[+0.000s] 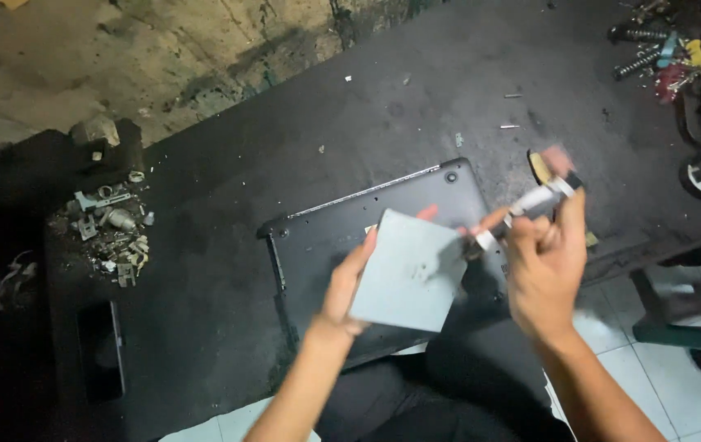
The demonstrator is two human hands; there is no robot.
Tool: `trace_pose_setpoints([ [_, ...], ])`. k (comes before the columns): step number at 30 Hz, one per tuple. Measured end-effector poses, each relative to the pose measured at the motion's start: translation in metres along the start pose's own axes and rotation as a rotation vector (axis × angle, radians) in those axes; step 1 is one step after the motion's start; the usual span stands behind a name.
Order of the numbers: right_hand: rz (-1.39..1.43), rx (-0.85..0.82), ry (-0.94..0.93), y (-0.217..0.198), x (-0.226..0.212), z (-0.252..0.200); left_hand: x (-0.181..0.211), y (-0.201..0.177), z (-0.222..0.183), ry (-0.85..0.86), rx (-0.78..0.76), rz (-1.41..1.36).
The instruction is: The person is disassembling a laptop by removing screws with a screwdriver, prying off the back cover, and then manipulating a small internal label or component.
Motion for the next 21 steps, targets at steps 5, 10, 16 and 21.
trace_pose_setpoints([
  [5, 0.092, 0.086, 0.006, 0.021, 0.025, 0.016, 0.036, -0.005, 0.034, -0.016, 0.280, 0.579],
  [10, 0.183, 0.132, 0.006, 0.023, 0.050, 0.021, 0.055, -0.048, 0.076, 0.032, 0.248, 1.016],
  [16, 0.114, 0.082, -0.097, 0.022, 0.079, 0.010, 0.065, -0.037, 0.075, 0.043, -0.006, 1.150],
  [21, -0.147, 0.042, -0.317, 0.019, 0.088, 0.000, 0.066, -0.038, 0.068, 0.094, -0.046, 1.209],
])
Point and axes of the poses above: each hand's wrist, its own z-axis towards the middle knuckle, its own y-axis out of the palm, x = y × z, the point moved 1 cm from there along z, towards the middle knuckle, and after that the axes turned 9 degrees about -y, right-handed, at the moved point
